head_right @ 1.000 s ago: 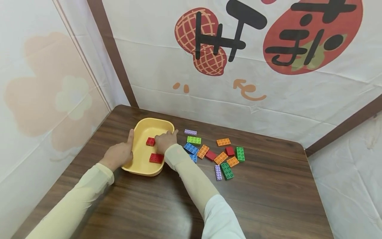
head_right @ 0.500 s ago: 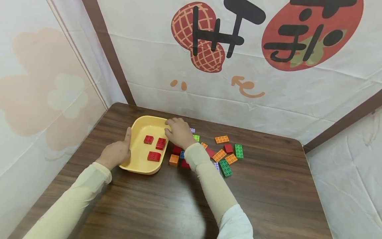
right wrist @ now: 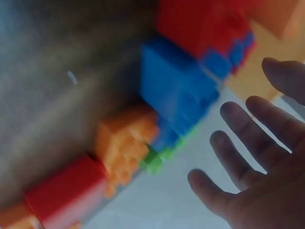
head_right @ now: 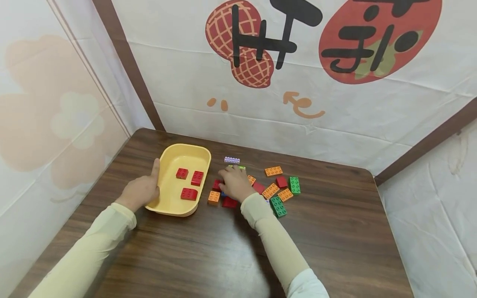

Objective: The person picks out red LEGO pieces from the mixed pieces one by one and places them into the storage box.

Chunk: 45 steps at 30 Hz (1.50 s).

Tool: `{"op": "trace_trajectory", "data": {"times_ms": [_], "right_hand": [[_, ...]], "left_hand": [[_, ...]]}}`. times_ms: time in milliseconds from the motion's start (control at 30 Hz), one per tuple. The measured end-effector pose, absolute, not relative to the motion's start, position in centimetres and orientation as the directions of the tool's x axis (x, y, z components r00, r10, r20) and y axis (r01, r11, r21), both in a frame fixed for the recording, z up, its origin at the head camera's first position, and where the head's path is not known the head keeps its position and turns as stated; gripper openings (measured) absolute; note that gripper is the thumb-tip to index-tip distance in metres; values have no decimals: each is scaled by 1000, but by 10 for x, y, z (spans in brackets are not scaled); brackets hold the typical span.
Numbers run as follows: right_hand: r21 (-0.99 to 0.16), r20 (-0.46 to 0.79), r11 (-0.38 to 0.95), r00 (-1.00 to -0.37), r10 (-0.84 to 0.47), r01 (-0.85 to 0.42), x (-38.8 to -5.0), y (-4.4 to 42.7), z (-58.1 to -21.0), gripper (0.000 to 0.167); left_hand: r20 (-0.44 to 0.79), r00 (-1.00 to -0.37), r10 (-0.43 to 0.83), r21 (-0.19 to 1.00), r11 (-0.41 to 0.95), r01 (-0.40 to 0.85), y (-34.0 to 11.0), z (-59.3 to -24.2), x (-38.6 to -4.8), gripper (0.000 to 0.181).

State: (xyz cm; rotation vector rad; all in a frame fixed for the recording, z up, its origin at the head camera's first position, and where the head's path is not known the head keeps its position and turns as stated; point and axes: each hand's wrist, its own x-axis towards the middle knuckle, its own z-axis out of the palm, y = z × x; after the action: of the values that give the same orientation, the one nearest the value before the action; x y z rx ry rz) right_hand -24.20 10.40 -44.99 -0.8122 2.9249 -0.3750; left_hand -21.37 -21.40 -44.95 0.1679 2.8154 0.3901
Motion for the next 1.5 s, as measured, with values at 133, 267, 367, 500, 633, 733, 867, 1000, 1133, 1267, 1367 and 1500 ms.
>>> {"op": "trace_trajectory", "data": {"times_ms": [133,267,367,500,633,733,867,1000,1133,1267,1367,1500], "right_hand": [[-216,-8,835,-854,-520,-506,-238,101,-461,47],[-185,-9,842,-855,-518,-507,-239,99,-464,49],[-173,-34,848,-858,-512,-500,-240,98,-465,48],[-167,-70,861,-865,-497,-481,-241,96,-469,46],[-187,-77,861,-866,-493,-474,-242,94,-473,46],[-231,-48,854,-871,-489,-466,-242,95,-475,43],[-301,-1,836,-877,-480,-458,-243,98,-475,38],[-366,24,818,-883,-469,-444,-244,100,-474,37],[-451,36,793,-896,-442,-410,-243,102,-471,39],[-517,27,773,-909,-415,-368,-243,102,-466,43],[-524,12,779,-918,-397,-344,-243,102,-462,47],[-521,16,784,-922,-388,-339,-245,103,-458,48]], "left_hand": [[-269,-951,153,284,956,74,-215,-450,-213,98],[-264,-952,154,288,955,74,-215,-450,-213,99],[-262,-952,159,290,954,80,-216,-451,-213,98],[-256,-952,166,285,954,90,-216,-452,-214,98],[-250,-953,171,286,953,96,-216,-452,-214,98],[-248,-953,175,289,952,100,-215,-451,-213,98],[-246,-953,177,288,952,103,-215,-450,-213,98],[-250,-953,173,289,952,97,-215,-449,-213,98],[-255,-952,170,286,954,94,-215,-448,-213,98],[-255,-951,173,284,954,98,-215,-447,-213,98],[-255,-951,174,286,953,98,-215,-447,-213,98],[-256,-951,175,288,953,98,-215,-447,-213,97]]}}
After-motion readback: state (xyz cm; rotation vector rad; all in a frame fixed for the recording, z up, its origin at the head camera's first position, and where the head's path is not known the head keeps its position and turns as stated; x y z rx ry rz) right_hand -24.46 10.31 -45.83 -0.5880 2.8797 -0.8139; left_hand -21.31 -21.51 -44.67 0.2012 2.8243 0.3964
